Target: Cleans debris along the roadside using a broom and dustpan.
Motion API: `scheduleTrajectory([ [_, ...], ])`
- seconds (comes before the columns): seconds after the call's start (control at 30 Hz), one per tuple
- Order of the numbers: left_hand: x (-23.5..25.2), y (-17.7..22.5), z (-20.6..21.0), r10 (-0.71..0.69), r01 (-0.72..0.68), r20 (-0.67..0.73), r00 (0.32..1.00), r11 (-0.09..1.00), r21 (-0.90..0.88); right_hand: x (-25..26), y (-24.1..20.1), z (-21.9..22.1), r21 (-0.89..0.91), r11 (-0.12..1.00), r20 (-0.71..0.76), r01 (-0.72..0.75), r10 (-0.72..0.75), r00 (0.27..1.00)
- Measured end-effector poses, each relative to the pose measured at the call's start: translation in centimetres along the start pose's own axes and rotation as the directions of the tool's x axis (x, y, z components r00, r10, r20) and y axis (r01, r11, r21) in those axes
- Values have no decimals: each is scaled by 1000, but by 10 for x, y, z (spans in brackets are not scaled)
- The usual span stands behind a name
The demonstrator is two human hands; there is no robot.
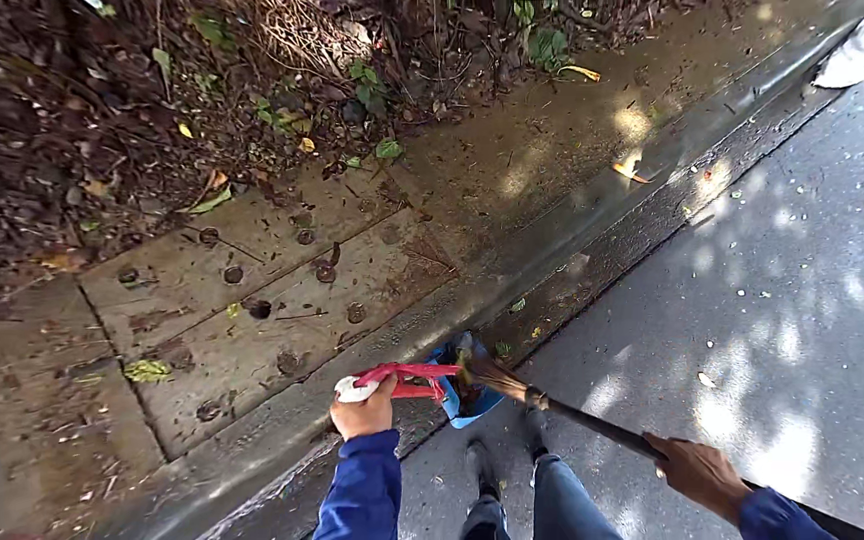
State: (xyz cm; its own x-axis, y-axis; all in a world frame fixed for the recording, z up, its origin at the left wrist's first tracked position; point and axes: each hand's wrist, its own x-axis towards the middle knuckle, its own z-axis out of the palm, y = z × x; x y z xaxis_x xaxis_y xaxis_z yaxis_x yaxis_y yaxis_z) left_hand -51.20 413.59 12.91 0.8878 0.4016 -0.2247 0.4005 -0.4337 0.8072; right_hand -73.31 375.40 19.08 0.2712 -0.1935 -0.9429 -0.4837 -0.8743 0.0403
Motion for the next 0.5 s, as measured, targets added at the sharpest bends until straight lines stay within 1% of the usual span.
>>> scheduleTrajectory([
  [0.1, 17, -6, -22, -52, 50, 69, 996, 998, 34, -71, 18, -3, 30, 998, -4, -47, 47, 999],
  [0.17, 26, -8, -38, -63, 54, 155, 986, 997, 61, -112, 23, -2, 64, 994, -46, -92, 95, 994],
  [0.23, 28, 1, -42, -33, 29, 265, 964, 999, 19, -130, 24, 5, 122, 982, -122, -145, 159, 980],
  [0.3, 25, 14, -40, -42, 50, 347, 937, 999, -13, -116, 22, 7, 176, 964, -204, -199, 234, 951],
  [0.37, 23, 8, -41, -3, 8, 366, 931, 1000, -13, -73, 11, 9, 245, 938, -252, -245, 306, 918],
  [0.43, 22, -4, -47, 50, -60, 379, 924, 998, 15, -15, -19, 14, 306, 908, -259, -286, 368, 893],
  [0.5, 22, -9, -47, 55, -67, 355, 933, 998, 21, 27, -61, 16, 306, 910, -254, -278, 360, 898],
])
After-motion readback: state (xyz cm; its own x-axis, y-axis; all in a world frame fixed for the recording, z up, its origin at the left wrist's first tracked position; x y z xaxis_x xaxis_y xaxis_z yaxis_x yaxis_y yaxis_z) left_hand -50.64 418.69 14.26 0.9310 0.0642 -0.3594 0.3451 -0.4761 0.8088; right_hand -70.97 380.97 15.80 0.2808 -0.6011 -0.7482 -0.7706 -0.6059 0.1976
